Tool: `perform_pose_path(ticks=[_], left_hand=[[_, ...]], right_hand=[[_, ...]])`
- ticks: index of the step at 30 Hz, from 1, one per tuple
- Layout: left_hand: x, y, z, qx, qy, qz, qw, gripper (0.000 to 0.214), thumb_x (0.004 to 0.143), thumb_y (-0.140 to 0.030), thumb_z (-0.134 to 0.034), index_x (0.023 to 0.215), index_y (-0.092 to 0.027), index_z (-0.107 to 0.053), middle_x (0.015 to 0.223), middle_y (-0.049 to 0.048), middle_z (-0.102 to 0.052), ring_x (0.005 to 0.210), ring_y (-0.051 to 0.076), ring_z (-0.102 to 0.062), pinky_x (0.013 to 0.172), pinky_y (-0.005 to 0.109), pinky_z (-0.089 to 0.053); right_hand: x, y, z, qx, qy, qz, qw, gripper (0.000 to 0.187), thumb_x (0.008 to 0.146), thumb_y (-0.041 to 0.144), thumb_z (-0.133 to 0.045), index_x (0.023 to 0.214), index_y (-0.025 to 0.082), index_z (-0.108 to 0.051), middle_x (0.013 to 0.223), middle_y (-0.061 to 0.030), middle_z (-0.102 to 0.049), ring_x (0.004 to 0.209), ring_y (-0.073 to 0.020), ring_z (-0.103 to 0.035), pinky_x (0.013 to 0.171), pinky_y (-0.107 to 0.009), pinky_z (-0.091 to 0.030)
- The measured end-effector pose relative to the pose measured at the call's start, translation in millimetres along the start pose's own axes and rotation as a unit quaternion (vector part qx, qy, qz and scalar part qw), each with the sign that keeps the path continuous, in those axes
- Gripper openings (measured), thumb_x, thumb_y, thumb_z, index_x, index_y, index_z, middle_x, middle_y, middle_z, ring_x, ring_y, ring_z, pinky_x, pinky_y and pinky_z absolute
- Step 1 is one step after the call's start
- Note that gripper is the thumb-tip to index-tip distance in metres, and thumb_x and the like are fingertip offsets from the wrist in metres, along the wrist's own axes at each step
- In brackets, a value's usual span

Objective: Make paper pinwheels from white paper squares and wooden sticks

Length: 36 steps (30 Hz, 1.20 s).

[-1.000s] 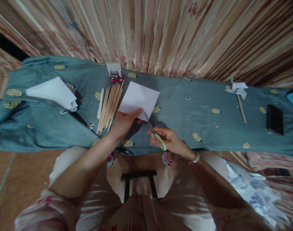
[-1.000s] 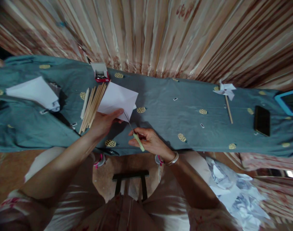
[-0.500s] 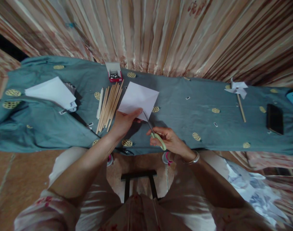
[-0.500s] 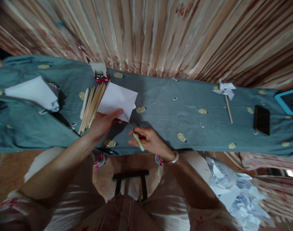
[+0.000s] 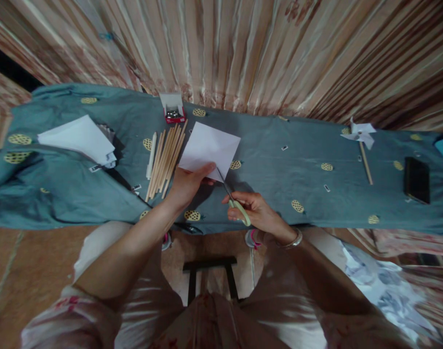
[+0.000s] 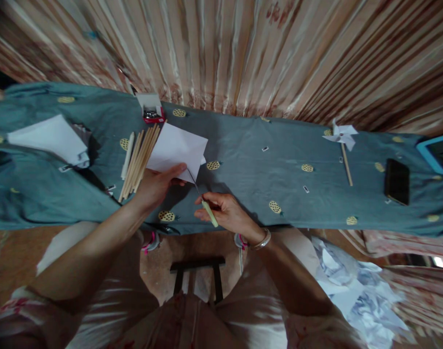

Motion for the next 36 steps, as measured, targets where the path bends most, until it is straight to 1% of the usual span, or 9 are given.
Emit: perform_pose_path(ticks=[5, 12, 17, 21, 25, 32, 36], left_hand=[[0.5, 0.5, 0.8, -0.005, -0.003, 0.001, 1.000, 0.030, 0.057, -0.032, -0.082, 0.079, -0.016, -0.069, 0.086, 0.0053, -0.075, 0.067, 0.016, -0.068, 0.054, 0.025, -0.056], [0.0, 2.9, -1.3, -0.027, 0.013, 0.018, 0.999, 0.027, 0.055, -0.028, -0.081, 0.078, -0.017, -0.070, 0.086, 0.0059, -0.074, 0.069, 0.017, -0.068, 0.056, 0.027, -0.058], [-0.7, -1.1, -1.6, -0.026, 0.011, 0.007, 1.000, 0.030, 0.056, -0.025, -0.082, 0.082, -0.017, -0.069, 0.084, 0.0038, -0.074, 0.069, 0.018, -0.069, 0.056, 0.028, -0.057], [-0.3, -0.4, -2.3, -0.024, 0.010, 0.003, 1.000, 0.031, 0.055, -0.024, -0.082, 0.082, -0.016, -0.069, 0.084, 0.0045, -0.074, 0.068, 0.018, -0.069, 0.054, 0.027, -0.056], [-0.7, 1.5, -4.3, -0.013, 0.018, 0.005, 1.000, 0.033, 0.054, -0.027, -0.083, 0.080, -0.016, -0.069, 0.084, 0.0052, -0.074, 0.067, 0.018, -0.068, 0.054, 0.027, -0.057], [-0.6, 2.7, -4.8, -0.007, 0.021, 0.008, 1.000, 0.031, 0.056, -0.028, -0.082, 0.081, -0.014, -0.069, 0.088, 0.0054, -0.074, 0.070, 0.017, -0.068, 0.056, 0.027, -0.058], [0.9, 4.5, -4.0, -0.008, 0.021, 0.004, 1.000, 0.033, 0.055, -0.029, -0.082, 0.083, -0.015, -0.069, 0.087, 0.0047, -0.074, 0.070, 0.018, -0.068, 0.056, 0.027, -0.058]], right_hand=[[0.9, -3.8, 2.1, 0.006, -0.005, 0.001, 1.000, 0.043, 0.069, 0.050, -0.082, 0.092, 0.019, -0.064, 0.065, 0.0068, -0.058, 0.057, -0.0067, -0.057, 0.057, -0.020, -0.052], [0.4, -2.4, 4.6, -0.003, -0.009, 0.009, 1.000, 0.039, 0.071, 0.047, -0.081, 0.093, 0.018, -0.065, 0.064, 0.0070, -0.057, 0.057, -0.0064, -0.056, 0.056, -0.019, -0.051], [1.0, -3.6, 4.7, -0.001, -0.007, 0.004, 1.000, 0.039, 0.070, 0.044, -0.083, 0.093, 0.019, -0.064, 0.064, 0.0075, -0.056, 0.056, -0.0064, -0.055, 0.058, -0.020, -0.051], [0.2, 0.5, 5.3, -0.016, -0.010, 0.009, 1.000, 0.039, 0.071, 0.045, -0.082, 0.093, 0.019, -0.064, 0.065, 0.0069, -0.055, 0.056, -0.0067, -0.053, 0.055, -0.020, -0.049], [-0.5, 5.3, 5.8, -0.028, -0.011, 0.022, 0.999, 0.039, 0.072, 0.047, -0.081, 0.093, 0.018, -0.064, 0.065, 0.0068, -0.053, 0.056, -0.0061, -0.050, 0.053, -0.019, -0.046], [0.7, -1.1, 6.0, 0.001, -0.011, 0.005, 1.000, 0.042, 0.069, 0.047, -0.083, 0.091, 0.018, -0.064, 0.063, 0.0072, -0.056, 0.056, -0.0059, -0.055, 0.056, -0.018, -0.051], [0.5, -0.8, 6.5, 0.000, -0.014, 0.003, 1.000, 0.041, 0.069, 0.048, -0.083, 0.090, 0.018, -0.065, 0.063, 0.0068, -0.058, 0.056, -0.0067, -0.056, 0.056, -0.019, -0.052]])
Point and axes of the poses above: each hand's wrist, its own x-axis towards the middle knuckle, its own z-axis out of the back of the hand, y = z × x, the point moved 10 cm from there along x, towards the middle knuckle
